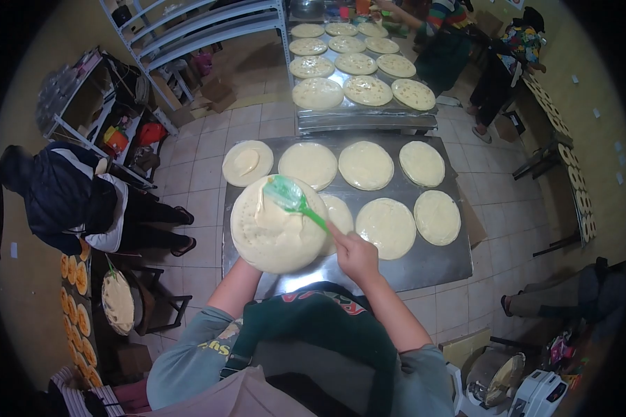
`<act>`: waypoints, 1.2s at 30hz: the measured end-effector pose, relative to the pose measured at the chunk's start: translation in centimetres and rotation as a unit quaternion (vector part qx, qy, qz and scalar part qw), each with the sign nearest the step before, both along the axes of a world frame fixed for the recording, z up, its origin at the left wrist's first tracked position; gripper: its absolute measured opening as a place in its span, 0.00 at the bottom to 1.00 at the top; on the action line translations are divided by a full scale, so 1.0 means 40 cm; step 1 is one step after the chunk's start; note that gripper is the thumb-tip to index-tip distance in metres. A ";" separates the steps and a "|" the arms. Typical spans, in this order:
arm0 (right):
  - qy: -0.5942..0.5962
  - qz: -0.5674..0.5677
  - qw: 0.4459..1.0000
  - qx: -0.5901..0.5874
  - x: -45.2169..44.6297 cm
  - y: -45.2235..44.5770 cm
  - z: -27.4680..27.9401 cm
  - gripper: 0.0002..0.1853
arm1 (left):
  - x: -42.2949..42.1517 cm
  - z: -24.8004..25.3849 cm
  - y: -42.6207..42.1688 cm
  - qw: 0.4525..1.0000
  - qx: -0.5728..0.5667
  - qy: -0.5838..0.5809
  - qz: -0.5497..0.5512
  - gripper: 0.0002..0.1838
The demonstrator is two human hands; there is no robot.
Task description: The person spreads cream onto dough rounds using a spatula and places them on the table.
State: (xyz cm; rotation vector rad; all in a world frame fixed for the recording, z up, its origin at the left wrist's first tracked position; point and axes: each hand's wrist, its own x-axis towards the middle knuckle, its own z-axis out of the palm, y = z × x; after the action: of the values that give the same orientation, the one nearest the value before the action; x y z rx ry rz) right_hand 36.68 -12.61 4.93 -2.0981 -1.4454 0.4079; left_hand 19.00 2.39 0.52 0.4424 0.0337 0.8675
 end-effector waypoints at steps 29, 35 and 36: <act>-0.007 -0.045 0.999 0.009 -0.001 -0.044 -0.058 0.19 | 0.090 -0.102 0.070 0.992 -0.057 0.050 -0.097 0.32; 0.056 -0.114 0.992 0.021 0.072 -0.033 -0.044 0.20 | 0.099 -0.125 0.080 0.989 -0.066 0.060 -0.115 0.31; 0.074 -0.085 0.994 -0.013 0.048 -0.057 -0.008 0.20 | 0.090 -0.129 0.086 0.989 -0.070 0.061 -0.113 0.31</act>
State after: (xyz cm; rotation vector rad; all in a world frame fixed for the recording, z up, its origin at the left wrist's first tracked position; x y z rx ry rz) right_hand 38.61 -14.91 4.61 -2.1430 -1.1731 0.5046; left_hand 22.60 5.84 -4.64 0.3593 0.1535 0.6103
